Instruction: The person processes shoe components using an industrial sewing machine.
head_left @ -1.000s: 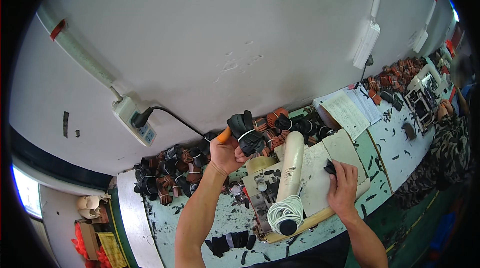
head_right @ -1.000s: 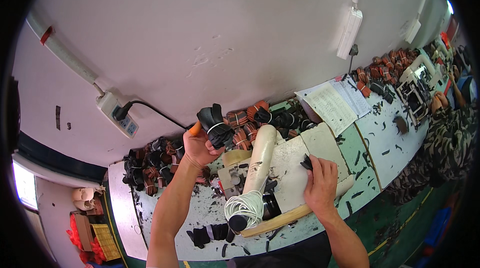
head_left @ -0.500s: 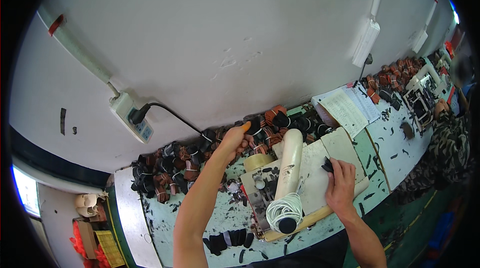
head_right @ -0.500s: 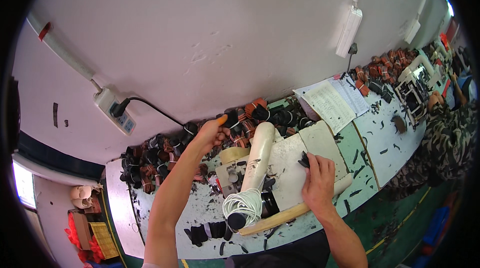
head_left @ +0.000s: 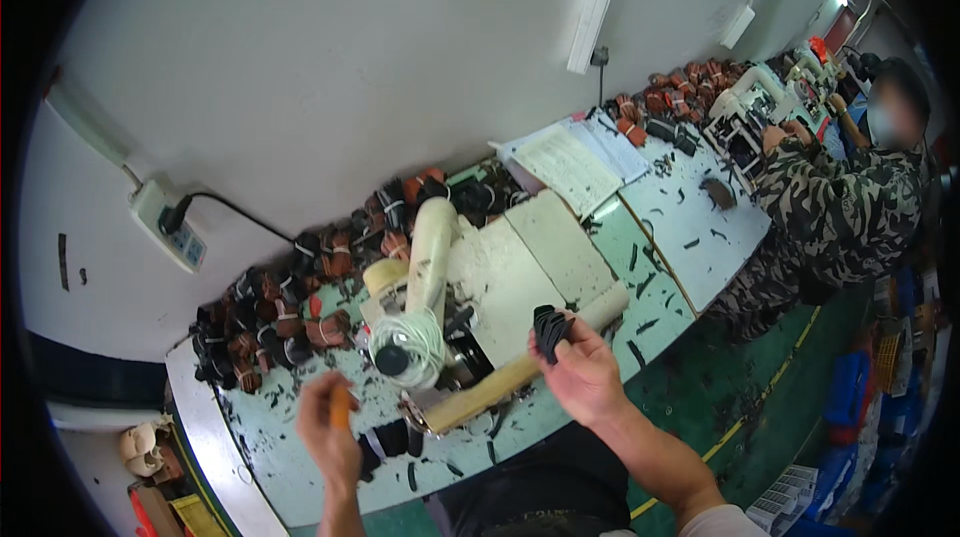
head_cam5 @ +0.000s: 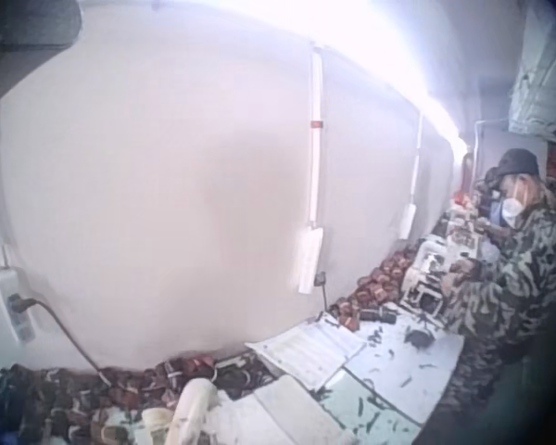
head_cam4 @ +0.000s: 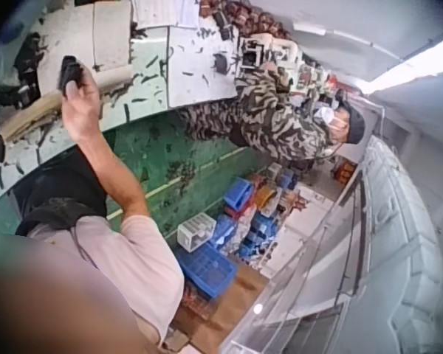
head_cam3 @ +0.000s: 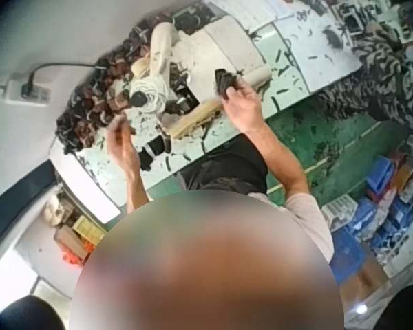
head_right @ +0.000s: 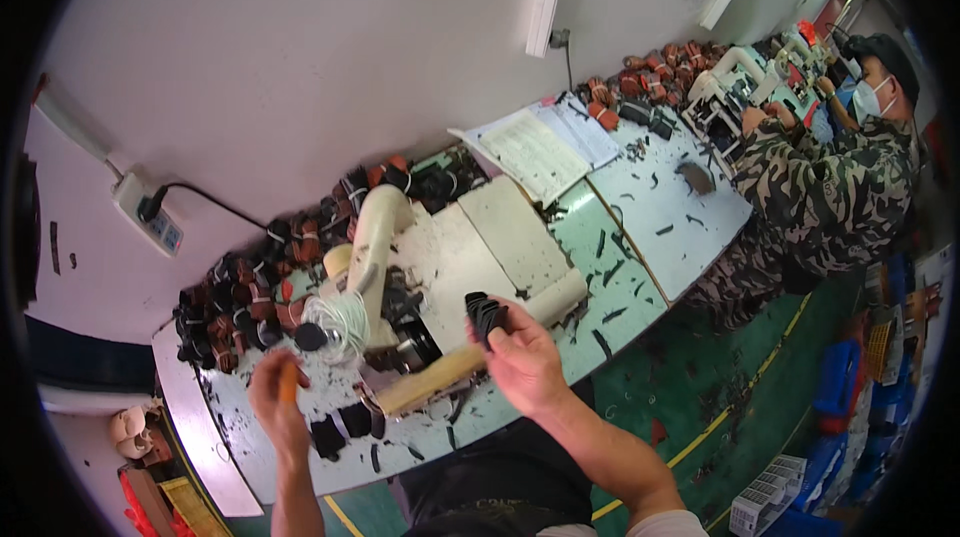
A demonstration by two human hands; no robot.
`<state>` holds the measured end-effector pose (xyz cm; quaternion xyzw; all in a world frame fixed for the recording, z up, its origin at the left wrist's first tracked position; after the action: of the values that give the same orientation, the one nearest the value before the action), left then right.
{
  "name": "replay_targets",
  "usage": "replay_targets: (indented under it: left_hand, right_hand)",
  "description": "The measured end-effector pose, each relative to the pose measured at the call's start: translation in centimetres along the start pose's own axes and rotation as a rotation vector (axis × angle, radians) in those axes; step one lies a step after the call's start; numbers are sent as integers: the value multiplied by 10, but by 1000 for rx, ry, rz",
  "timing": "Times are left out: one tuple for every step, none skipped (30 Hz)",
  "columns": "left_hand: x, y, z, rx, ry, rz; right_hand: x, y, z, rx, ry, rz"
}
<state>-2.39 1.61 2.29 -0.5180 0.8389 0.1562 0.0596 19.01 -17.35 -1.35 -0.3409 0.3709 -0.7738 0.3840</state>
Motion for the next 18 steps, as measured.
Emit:
replay_targets:
  left_hand:
    - [30, -1, -8, -13, 22, 39]
    - [51, -8, -22, -182, 152, 149]
    - [65, -20, -30, -163, -116, 221]
    - [75, -32, -41, -321, -274, 288]
    - [78, -49, -53, -336, -356, 335]
    - [83, -64, -60, -343, -377, 339]
    - [86, -75, -60, -375, -401, 342]
    - [89, -82, -52, -369, -406, 375]
    - [95, -85, -49, -380, -403, 350]
    - [100, -86, -47, -390, -402, 326]
    - [106, -84, -43, -435, -423, 329]
    - [111, -81, -39, -480, -444, 334]
    - [115, -78, -36, -468, -425, 336]
    - [116, -74, -37, -475, -424, 333]
    - [116, -72, -37, -485, -407, 361]
    - [117, -69, -36, -493, -389, 390]
    - [116, -66, -33, -486, -409, 416]
    - [114, -61, -31, -487, -408, 411]
  right_hand:
    - [10, -6, -8, -90, -78, 31]
    - [17, -10, -13, -177, -152, 59]
    - [24, -19, -17, -229, -236, 84]
    - [28, -21, -26, -257, -295, 90]
    - [32, -23, -33, -283, -325, 81]
    - [38, -28, -41, -310, -356, 75]
    - [45, -35, -47, -289, -414, 25]
    - [53, -42, -51, -265, -470, -22]
    - [62, -49, -55, -265, -524, -97]
    - [64, -46, -61, -278, -553, -79]
    - [66, -46, -63, -264, -553, -83]
    - [67, -47, -66, -250, -551, -88]
    - [67, -48, -71, -253, -563, -72]
    - [70, -47, -76, -229, -544, -109]
    - [73, -46, -80, -204, -523, -147]
    - [75, -46, -86, -204, -527, -145]
    - [75, -47, -90, -207, -522, -174]
    - [75, -48, -94, -210, -517, -205]
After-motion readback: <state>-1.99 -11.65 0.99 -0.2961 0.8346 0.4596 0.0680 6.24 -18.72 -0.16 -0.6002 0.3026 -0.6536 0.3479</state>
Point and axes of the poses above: each hand's wrist, its own x-axis away from the middle knuckle, its own y-axis out of the back of the hand, z = x × y, the point moved 1 cm from there along -x, towards the middle knuckle, and after that the axes turned 13 degrees about -y, right-handed, at the moved point
